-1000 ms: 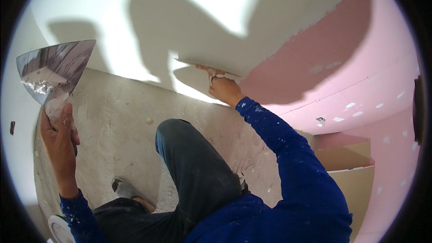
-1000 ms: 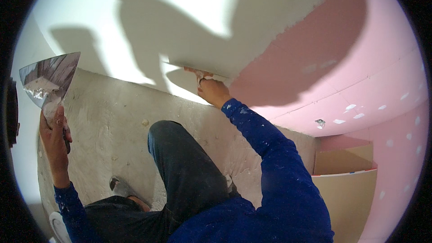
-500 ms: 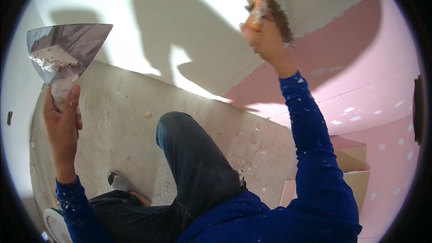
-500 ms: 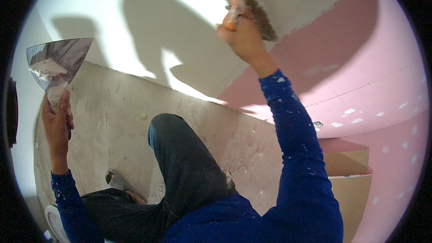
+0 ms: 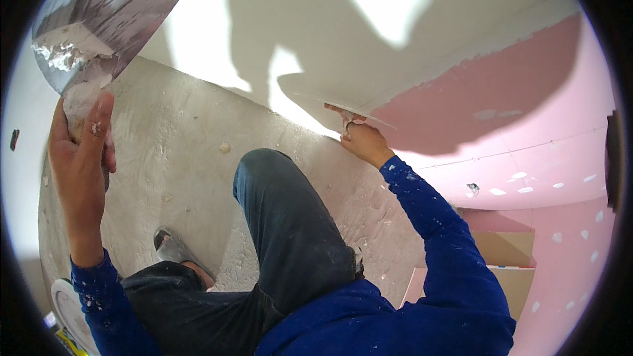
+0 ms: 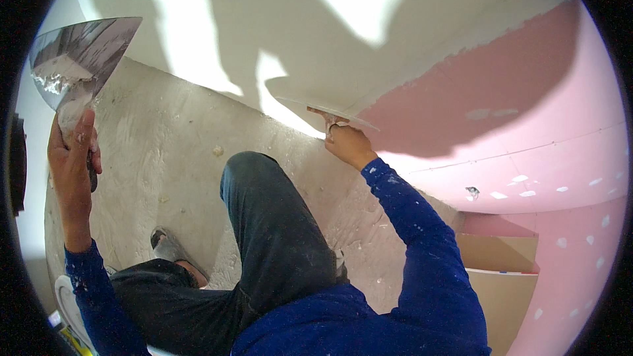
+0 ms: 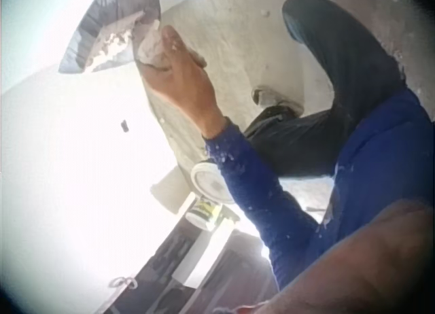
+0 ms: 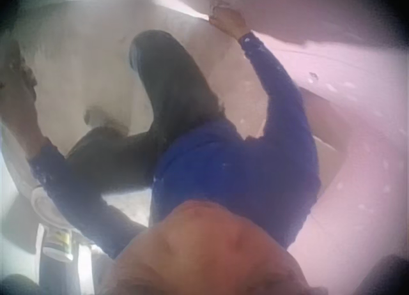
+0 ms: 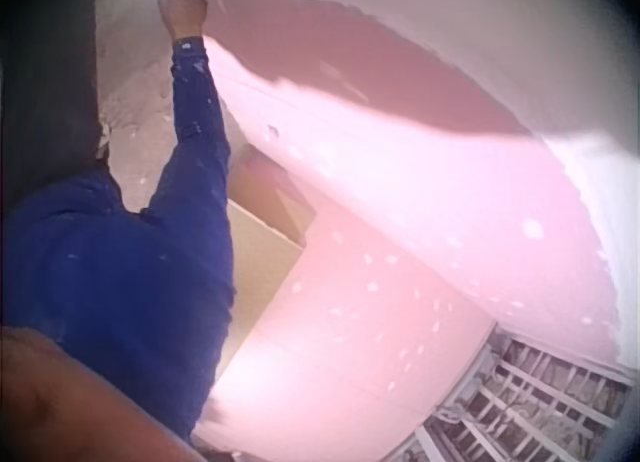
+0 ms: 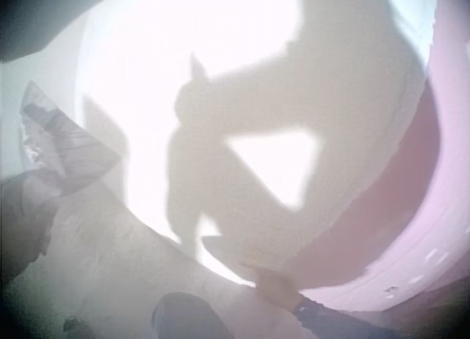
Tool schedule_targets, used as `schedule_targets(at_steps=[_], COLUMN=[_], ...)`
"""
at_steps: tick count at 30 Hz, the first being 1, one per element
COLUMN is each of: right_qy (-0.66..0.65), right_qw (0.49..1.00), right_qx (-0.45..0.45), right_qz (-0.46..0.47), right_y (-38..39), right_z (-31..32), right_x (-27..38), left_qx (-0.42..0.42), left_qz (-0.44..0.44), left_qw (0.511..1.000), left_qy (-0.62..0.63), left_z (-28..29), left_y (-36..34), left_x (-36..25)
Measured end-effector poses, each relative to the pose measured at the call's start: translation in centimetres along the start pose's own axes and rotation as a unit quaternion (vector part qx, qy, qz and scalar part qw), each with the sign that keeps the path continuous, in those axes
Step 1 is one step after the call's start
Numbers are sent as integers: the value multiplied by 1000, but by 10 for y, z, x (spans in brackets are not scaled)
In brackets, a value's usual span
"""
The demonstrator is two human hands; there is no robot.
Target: The person applies plaster to a wall using a trowel and a hawk. They repeatedly scoop plaster from the hawk and spread it onto the wall surface, smoothing it with the trowel.
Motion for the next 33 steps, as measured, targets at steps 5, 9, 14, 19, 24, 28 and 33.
schedule_targets(at_steps=[5,9,14,19,24,28,33], right_qy=[-1,-18,-30,-52,-117,-177,-317], right_qw=[1000,999,997,986,946,917,874], right_qx=[0,-14,-53,-159,-304,-356,-359], right_qz=[9,-25,-51,-25,7,24,-84], right_y=[-15,-22,-19,-17,6,38,98], right_z=[-17,-9,24,102,197,266,327], right_x=[-18,-29,-20,-2,6,-6,-42], left_qx=[6,7,20,10,24,19,16], left_qz=[6,-2,-4,-12,-17,-30,-20], left_qw=[1000,999,998,998,997,997,998], left_qy=[-4,32,62,69,65,73,52], left_z=[-2,-1,0,-4,-11,-13,-10], left_y=[2,0,0,-2,-7,-9,-11], left_x=[-1,1,3,6,6,7,12])
Point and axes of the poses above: each hand's wrist, its own y-axis away from the middle knuckle, its own z-axis out of the back of the hand, x = y × z, the point moved 8 cm from there along -y, towards the middle knuckle, and after that the axes turned 7 degrees about z, right-handed, at the moved point
